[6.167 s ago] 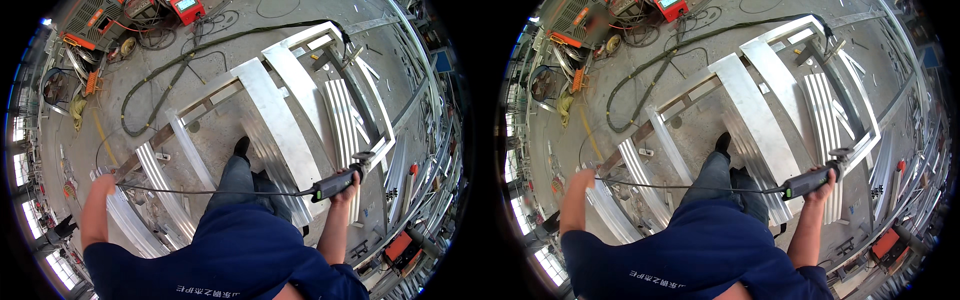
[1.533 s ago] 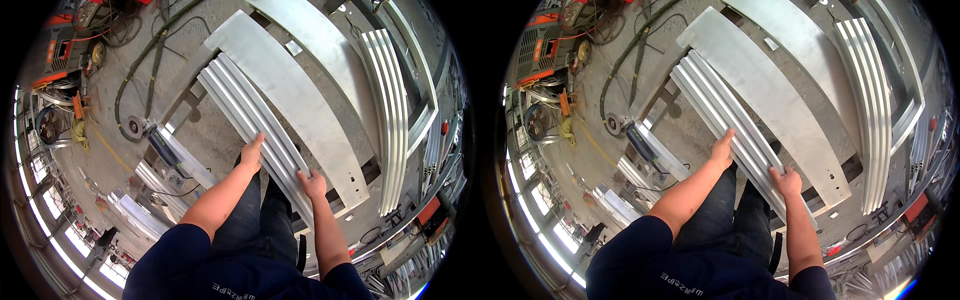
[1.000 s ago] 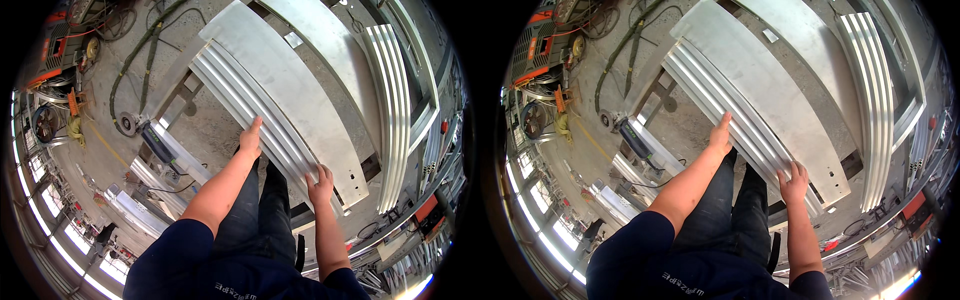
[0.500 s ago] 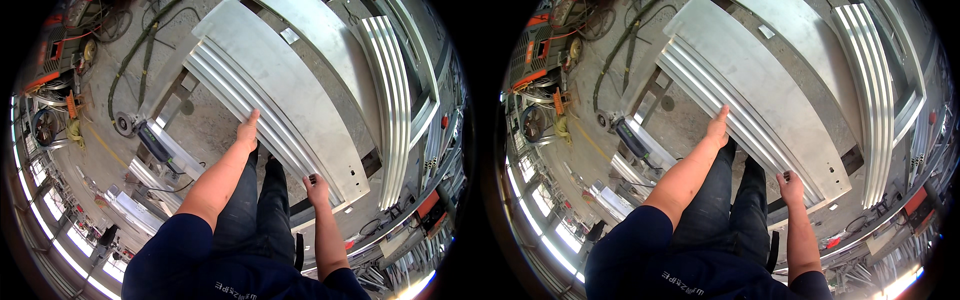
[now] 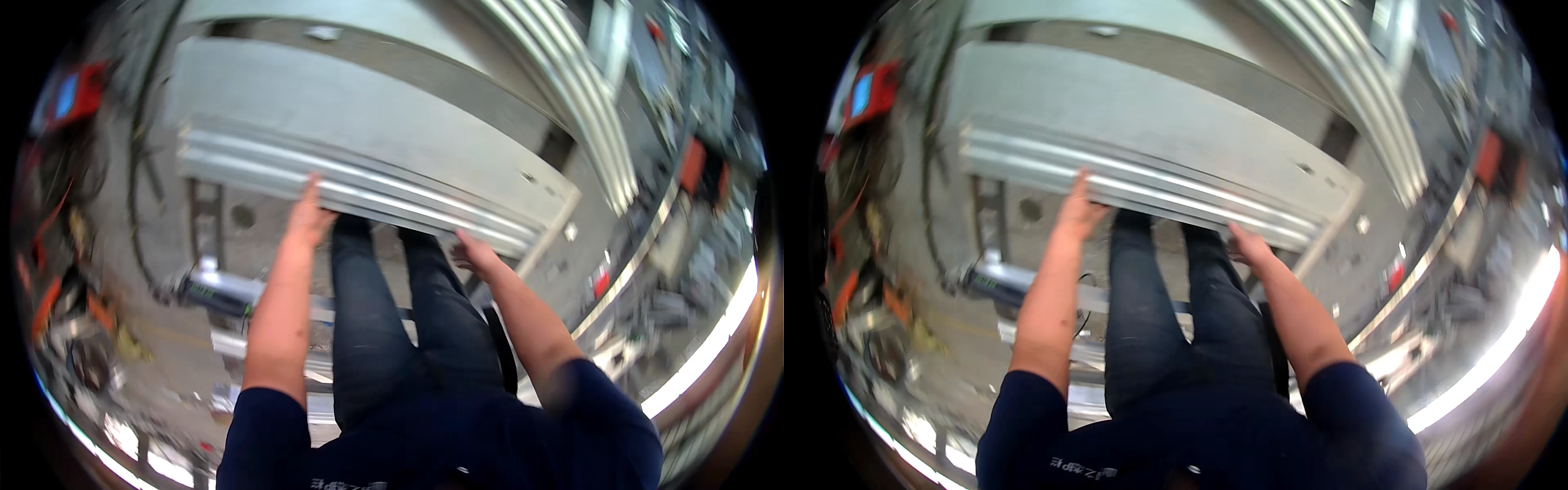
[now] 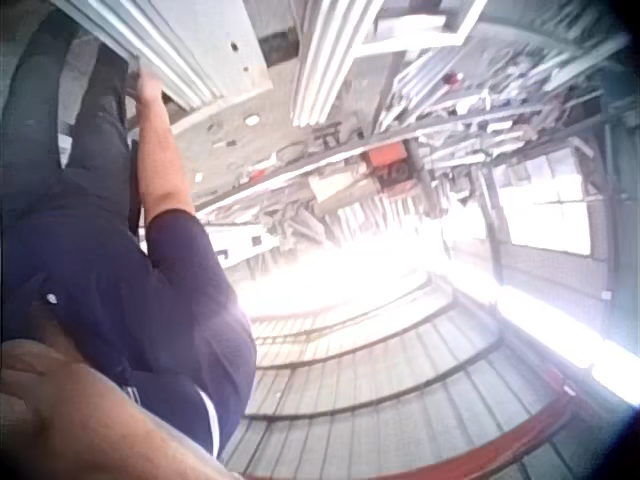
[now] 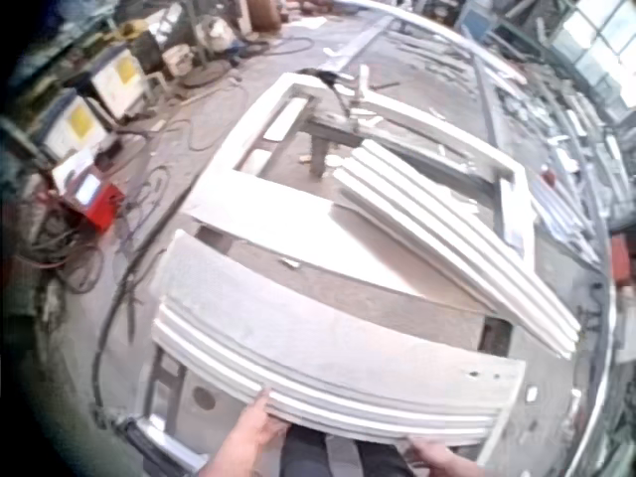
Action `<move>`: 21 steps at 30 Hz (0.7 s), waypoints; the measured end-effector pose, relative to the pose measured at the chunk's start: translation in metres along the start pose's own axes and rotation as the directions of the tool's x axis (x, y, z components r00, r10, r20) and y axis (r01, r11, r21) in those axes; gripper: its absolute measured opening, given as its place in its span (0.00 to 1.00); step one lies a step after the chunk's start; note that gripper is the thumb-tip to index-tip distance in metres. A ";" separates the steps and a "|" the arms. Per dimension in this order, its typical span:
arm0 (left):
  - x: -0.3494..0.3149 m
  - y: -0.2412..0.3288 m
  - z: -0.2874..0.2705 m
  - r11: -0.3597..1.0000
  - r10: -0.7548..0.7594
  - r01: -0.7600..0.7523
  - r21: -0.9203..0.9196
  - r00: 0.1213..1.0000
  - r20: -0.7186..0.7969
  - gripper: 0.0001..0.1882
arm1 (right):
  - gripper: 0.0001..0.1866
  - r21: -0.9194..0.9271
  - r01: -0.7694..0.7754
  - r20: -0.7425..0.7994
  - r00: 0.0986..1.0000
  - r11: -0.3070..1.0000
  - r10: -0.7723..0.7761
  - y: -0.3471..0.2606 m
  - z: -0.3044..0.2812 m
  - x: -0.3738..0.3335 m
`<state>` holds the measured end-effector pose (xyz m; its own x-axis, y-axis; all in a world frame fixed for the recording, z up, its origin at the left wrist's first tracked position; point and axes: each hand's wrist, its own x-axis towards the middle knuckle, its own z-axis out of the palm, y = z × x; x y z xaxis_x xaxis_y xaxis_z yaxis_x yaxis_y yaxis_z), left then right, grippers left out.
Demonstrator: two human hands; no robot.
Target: The person arranges long metal slats on a flat metal panel, uses an angle grinder to smooth edges, measures the panel with a tape measure, and stacks the slats in parallel rows. The work occurs in a workshop with scattered tools and metal parts.
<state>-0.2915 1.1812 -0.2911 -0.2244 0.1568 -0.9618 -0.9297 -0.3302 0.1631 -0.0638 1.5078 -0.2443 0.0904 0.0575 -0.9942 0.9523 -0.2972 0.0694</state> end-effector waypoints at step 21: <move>-0.008 0.015 0.019 0.975 0.051 0.000 0.224 0.974 -0.222 0.44 | 0.32 0.681 -0.032 0.028 0.999 0.732 0.017 0.020 0.013 0.012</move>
<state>-0.3094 1.1923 -0.2770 -0.2013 -0.0711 -0.9769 -0.9714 -0.1136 0.2084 -0.0472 1.4902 -0.2554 0.0985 0.0256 -0.9948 0.4954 -0.8683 0.0267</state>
